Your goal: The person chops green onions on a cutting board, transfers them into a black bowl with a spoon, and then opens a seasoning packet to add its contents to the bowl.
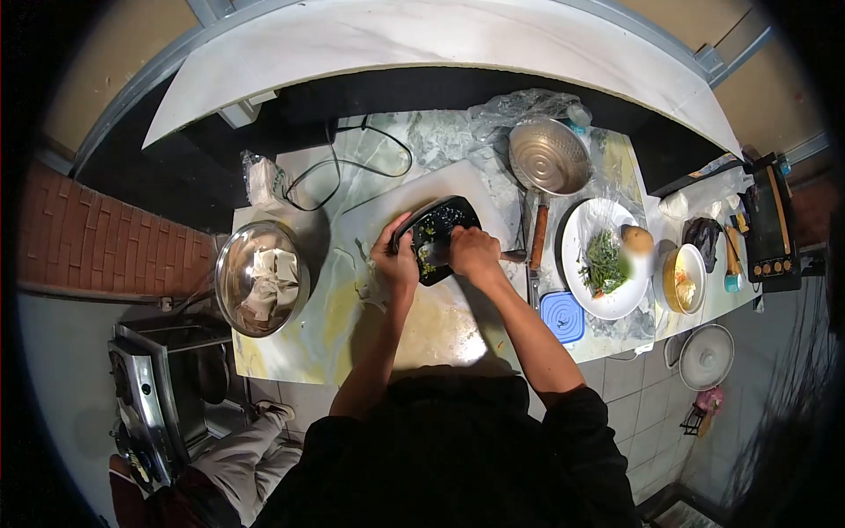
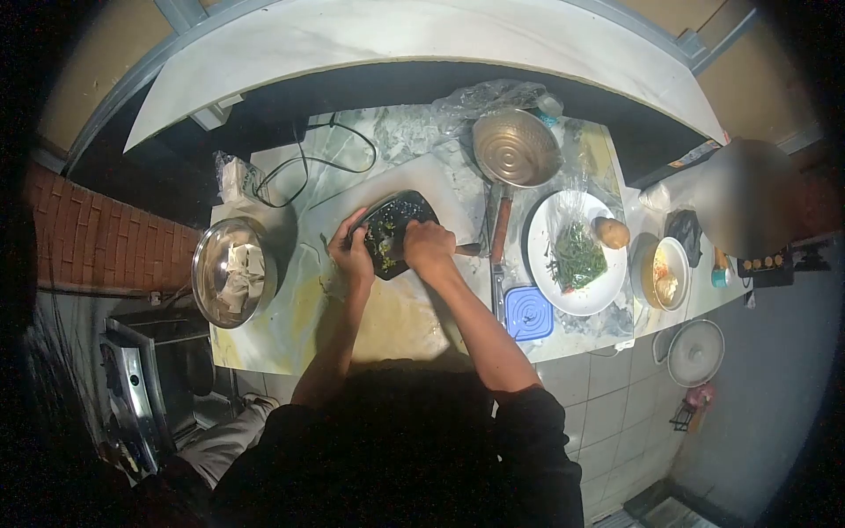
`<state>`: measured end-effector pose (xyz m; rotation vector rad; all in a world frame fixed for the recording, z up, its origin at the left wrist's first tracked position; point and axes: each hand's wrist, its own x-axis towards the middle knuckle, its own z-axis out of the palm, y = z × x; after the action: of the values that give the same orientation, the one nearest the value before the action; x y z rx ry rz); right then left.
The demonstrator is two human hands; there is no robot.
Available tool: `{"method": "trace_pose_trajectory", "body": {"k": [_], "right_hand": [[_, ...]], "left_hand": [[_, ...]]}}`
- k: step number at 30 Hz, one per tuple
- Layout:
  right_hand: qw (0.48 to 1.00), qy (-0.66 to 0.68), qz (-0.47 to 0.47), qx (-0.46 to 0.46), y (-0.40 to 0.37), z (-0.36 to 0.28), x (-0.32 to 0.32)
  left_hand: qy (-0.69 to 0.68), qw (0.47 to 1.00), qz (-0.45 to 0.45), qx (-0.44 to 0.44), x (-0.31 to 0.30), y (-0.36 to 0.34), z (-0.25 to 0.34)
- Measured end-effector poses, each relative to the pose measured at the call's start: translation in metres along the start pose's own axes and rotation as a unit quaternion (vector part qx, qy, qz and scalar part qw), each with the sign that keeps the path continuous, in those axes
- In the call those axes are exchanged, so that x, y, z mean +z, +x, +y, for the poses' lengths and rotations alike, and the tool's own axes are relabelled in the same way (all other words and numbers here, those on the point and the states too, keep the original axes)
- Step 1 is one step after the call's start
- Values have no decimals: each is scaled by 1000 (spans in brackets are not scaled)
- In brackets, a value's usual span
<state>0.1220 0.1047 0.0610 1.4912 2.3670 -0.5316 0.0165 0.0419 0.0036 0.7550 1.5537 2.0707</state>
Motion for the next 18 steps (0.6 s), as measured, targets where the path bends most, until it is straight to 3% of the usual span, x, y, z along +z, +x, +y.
{"method": "trace_pose_trajectory", "body": {"k": [10,18], "right_hand": [[998,-28,-52,31,13,-4,6],[999,-6,53,1,-6,9,6]], "left_hand": [[21,1000,-1,-13,-4,-2,0],[23,1000,-3,18,2,4,0]]}}
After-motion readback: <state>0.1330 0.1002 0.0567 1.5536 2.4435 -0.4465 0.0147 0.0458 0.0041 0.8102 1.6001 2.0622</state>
